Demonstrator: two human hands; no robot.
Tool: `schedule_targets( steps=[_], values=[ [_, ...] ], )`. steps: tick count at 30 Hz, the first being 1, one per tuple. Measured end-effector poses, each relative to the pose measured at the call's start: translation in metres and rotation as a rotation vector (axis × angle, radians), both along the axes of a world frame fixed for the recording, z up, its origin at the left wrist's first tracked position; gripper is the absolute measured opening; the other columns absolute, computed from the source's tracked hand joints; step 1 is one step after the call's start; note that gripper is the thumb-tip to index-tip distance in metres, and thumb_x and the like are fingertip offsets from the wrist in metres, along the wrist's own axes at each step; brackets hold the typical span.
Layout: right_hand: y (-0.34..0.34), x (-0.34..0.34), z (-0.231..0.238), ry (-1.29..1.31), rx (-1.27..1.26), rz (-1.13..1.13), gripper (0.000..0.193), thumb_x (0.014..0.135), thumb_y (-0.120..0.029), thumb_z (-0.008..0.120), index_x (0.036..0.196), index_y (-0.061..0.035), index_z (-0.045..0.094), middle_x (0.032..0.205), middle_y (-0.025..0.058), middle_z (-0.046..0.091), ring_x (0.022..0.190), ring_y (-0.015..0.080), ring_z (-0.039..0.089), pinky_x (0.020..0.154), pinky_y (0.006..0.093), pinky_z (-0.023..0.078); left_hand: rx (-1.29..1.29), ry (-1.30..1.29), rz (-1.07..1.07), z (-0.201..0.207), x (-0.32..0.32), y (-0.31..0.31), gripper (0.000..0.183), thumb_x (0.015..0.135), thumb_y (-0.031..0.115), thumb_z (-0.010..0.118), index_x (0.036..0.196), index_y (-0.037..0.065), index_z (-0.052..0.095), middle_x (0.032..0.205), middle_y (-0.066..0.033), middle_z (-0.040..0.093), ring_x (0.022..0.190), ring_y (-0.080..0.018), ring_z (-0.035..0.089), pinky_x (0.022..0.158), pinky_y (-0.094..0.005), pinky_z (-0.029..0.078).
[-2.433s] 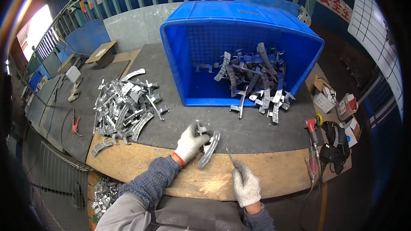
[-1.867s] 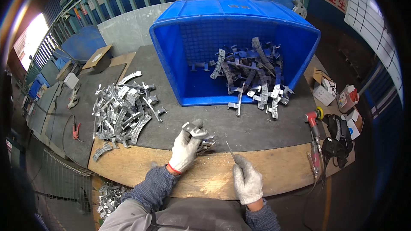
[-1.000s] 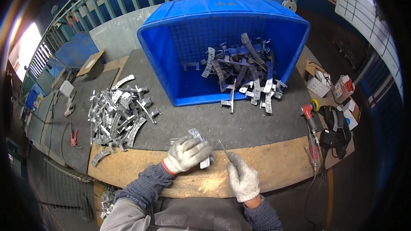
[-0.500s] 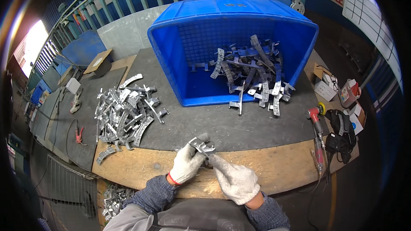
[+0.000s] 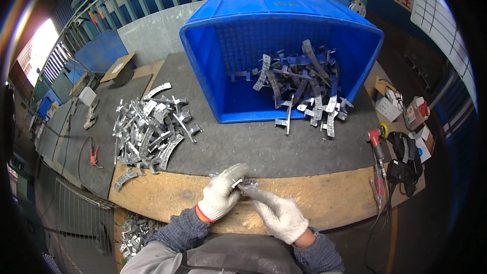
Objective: The person takes metal parts from a blue container, scrapes each piece using a small metal tool, and stacks them into a pile on the table.
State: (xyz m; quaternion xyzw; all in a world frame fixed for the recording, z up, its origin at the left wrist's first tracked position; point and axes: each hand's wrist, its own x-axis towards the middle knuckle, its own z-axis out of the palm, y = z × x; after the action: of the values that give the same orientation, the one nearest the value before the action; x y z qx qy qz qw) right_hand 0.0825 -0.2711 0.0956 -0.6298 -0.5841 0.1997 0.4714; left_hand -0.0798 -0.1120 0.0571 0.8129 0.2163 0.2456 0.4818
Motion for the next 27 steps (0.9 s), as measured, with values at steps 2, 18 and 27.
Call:
schedule_targets(
  steps=[2,18,27],
  values=[
    [0.003,0.0,0.0,0.075,0.156,0.055,0.044,0.109,-0.016,0.067,0.152,-0.0048,0.064,0.088,0.0118,0.081,0.07,0.022,0.079,0.057,0.0386,0.058,0.543,-0.088,-0.023,0.002,0.005,0.002,0.072,0.085,-0.01,0.07,0.154,0.007,0.058,0.14,-0.0222,0.071,0.124,-0.0407,0.073,0.103,-0.0442,0.062],
    [-0.005,-0.012,0.002,-0.233,-0.226,-0.149,0.031,0.105,-0.015,0.07,0.136,-0.0122,0.074,0.116,0.0168,0.082,0.097,0.0344,0.082,0.081,0.0413,0.067,-1.013,-0.764,0.274,0.008,-0.003,0.031,0.052,0.108,0.002,0.059,0.154,0.001,0.034,0.145,-0.0254,0.058,0.116,-0.0377,0.074,0.094,-0.0616,0.07],
    [0.006,-0.014,0.005,-0.223,-0.434,-0.13,0.03,0.104,-0.018,0.067,0.132,-0.0121,0.074,0.111,0.0201,0.081,0.089,0.0387,0.08,0.076,0.0471,0.064,-0.497,-0.715,0.083,-0.004,-0.015,-0.013,0.058,0.105,0.002,0.062,0.161,-0.001,0.047,0.15,-0.021,0.063,0.136,-0.0316,0.067,0.108,-0.0436,0.06]
  ],
)
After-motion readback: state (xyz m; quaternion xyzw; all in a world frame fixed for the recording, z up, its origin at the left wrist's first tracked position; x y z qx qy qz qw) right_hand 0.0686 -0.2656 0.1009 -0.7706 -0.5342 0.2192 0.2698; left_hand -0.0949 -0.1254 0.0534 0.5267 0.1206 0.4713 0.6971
